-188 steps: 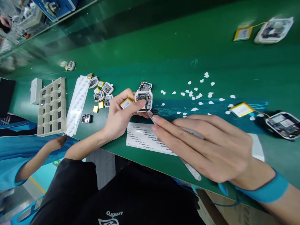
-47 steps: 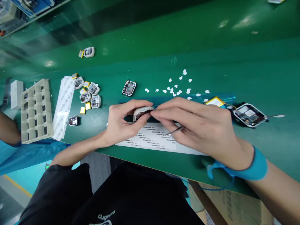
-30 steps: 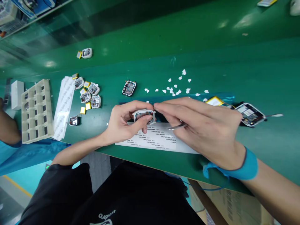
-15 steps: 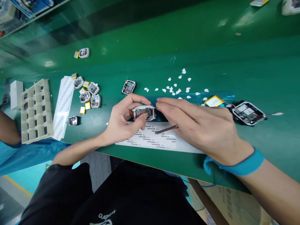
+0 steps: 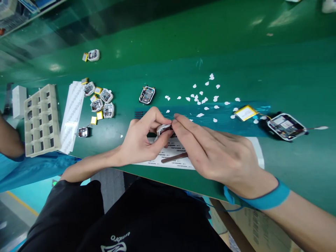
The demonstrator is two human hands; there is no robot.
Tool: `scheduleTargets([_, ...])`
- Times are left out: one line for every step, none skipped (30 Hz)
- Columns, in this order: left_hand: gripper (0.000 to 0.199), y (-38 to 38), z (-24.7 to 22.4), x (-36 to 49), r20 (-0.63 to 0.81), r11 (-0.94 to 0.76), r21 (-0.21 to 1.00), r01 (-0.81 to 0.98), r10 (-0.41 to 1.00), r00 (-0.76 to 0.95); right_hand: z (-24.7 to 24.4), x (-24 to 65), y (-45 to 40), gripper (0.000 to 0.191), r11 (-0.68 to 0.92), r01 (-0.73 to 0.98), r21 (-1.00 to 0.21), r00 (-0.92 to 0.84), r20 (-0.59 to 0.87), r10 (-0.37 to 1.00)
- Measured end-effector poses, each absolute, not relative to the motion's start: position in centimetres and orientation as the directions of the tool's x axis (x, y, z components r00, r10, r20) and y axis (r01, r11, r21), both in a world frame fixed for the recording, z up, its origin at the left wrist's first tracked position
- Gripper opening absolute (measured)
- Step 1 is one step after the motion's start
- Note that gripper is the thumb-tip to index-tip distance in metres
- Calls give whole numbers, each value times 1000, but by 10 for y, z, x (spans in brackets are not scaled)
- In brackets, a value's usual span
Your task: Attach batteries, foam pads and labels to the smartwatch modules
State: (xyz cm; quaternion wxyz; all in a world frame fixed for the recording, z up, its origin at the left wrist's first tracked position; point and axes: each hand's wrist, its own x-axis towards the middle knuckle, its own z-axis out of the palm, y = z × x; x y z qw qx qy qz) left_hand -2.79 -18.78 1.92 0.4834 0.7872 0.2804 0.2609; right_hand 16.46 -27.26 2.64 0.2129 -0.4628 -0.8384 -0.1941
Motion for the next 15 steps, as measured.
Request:
scheduleTargets([6,-188,19,-28,159,-386,906,176,694,702,28,163,-273,63,484,867,116,-467,524,712])
scheduleTargets([6,-187,19,-29,190,-396,906,148,695,693,28,161,-274,62,475,875,92,-448,528,722])
scheduleTargets([7,-186,19,-29,226,-406,907,115,696,682,28,160,-274,59,471,880,59,-425,541,726])
scheduleTargets([9,-185,18,-29,261,-417,906,80,695,670,27,159,-274,54,463,886,12,-389,562,730])
scheduleTargets([10,-185,18,-29,289,-425,904,50,693,661,26,159,-273,47,451,891,-49,-337,592,732])
scheduleTargets([10,-184,17,-29,308,-430,903,26,687,659,25,158,-271,38,432,892,-131,-270,612,743])
scheduleTargets([11,-183,16,-29,320,-432,902,8,681,658,24,157,-270,28,406,885,-227,-190,620,761])
scheduleTargets([11,-184,16,-28,320,-429,903,3,678,662,24,157,-268,17,372,868,-330,-110,603,790])
scheduleTargets([11,-184,15,-28,310,-424,906,8,675,669,25,157,-265,9,341,838,-426,-48,565,824])
scheduleTargets([11,-185,15,-28,297,-420,907,21,675,676,27,157,-263,9,311,802,-509,-5,515,857])
scheduleTargets([10,-186,14,-28,281,-417,908,39,675,682,28,158,-261,14,288,767,-574,13,463,887])
scheduleTargets([9,-187,15,-28,266,-417,907,57,674,689,30,158,-260,18,270,738,-619,20,419,908])
scheduleTargets([8,-188,15,-28,260,-421,905,66,670,696,31,158,-259,22,259,713,-651,16,384,923])
scheduleTargets([10,-189,15,-29,264,-430,900,66,661,703,31,158,-258,25,244,695,-677,15,354,935])
scheduleTargets([13,-189,16,-29,272,-440,896,59,650,710,32,158,-258,29,231,677,-699,26,337,941])
